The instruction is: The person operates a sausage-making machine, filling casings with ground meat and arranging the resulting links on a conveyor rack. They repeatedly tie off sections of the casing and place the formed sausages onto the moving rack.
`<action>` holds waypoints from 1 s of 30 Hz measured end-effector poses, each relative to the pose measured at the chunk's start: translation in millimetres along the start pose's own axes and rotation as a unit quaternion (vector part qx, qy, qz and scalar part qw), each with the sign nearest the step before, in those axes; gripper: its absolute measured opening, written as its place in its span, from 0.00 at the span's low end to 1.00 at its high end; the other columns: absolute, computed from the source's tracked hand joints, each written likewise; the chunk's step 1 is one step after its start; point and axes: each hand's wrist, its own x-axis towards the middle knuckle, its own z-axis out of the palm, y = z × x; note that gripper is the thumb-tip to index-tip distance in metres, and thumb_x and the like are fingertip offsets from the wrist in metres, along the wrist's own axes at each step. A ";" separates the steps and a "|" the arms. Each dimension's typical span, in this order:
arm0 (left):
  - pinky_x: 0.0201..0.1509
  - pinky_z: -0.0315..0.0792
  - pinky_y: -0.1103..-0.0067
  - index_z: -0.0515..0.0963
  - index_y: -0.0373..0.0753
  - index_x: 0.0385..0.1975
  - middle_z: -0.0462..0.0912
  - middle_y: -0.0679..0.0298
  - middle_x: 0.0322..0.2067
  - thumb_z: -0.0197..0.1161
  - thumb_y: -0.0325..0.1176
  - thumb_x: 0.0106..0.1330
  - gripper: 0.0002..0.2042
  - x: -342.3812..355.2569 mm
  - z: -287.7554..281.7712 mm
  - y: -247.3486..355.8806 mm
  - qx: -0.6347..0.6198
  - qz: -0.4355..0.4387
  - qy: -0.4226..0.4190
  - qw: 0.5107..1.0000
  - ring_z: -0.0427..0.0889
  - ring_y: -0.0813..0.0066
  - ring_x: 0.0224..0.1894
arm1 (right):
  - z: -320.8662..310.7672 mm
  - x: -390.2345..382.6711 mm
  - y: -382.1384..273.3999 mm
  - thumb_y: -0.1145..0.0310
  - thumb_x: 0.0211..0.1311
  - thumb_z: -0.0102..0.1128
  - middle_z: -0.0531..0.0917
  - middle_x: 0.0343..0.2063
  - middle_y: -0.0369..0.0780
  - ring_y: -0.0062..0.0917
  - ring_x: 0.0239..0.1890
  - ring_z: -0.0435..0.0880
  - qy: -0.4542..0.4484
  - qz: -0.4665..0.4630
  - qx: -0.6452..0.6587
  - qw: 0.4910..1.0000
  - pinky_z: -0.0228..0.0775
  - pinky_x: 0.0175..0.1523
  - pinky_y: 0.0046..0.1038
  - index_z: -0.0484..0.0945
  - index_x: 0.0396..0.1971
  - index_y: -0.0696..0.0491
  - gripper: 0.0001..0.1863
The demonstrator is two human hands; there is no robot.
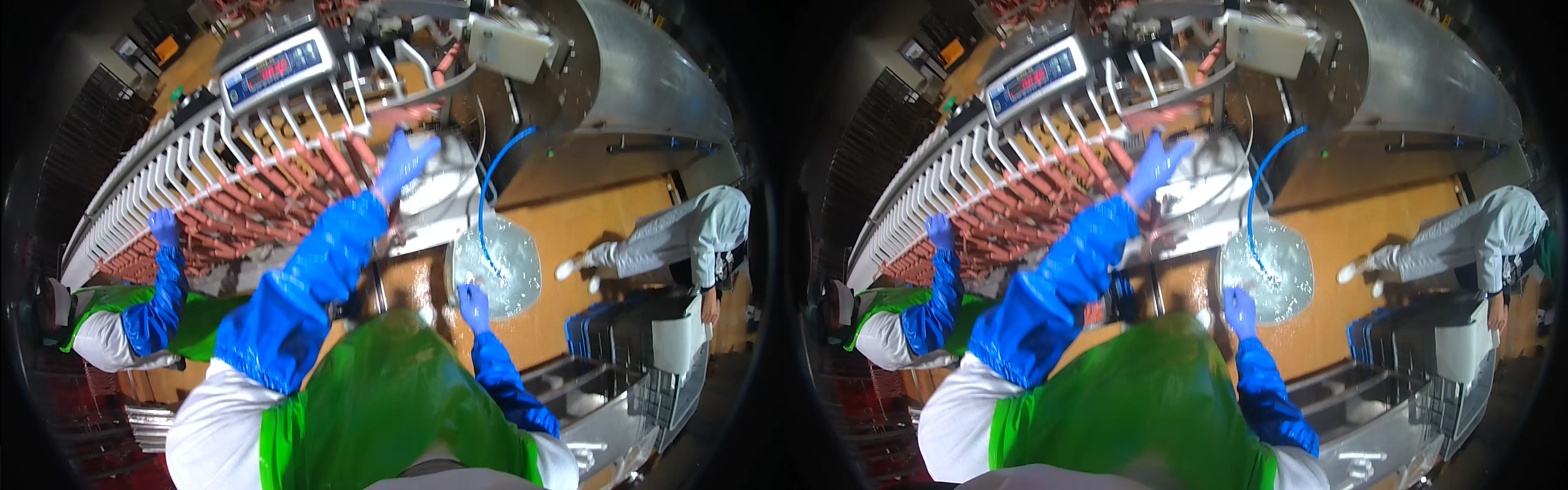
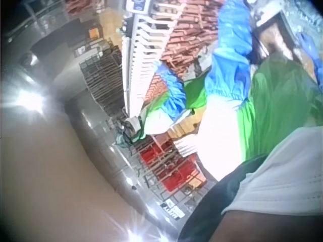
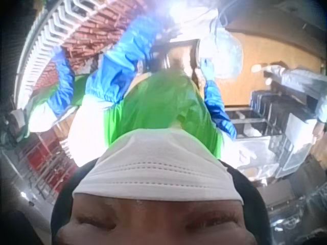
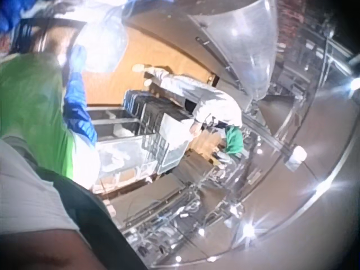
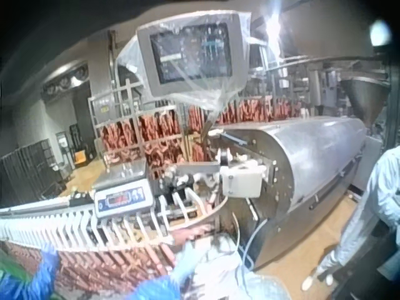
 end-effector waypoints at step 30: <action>0.30 0.66 0.80 0.68 0.37 0.40 0.65 0.71 0.22 0.52 0.41 0.76 0.12 -77.2 -57.8 28.8 -0.295 -0.049 0.050 0.953 0.65 0.81 0.24 | 5.9 80.4 -205.6 0.66 0.61 0.66 0.82 0.44 0.40 0.25 0.45 0.79 -0.015 -0.119 0.192 0.974 0.72 0.52 0.27 0.76 0.53 0.59 0.22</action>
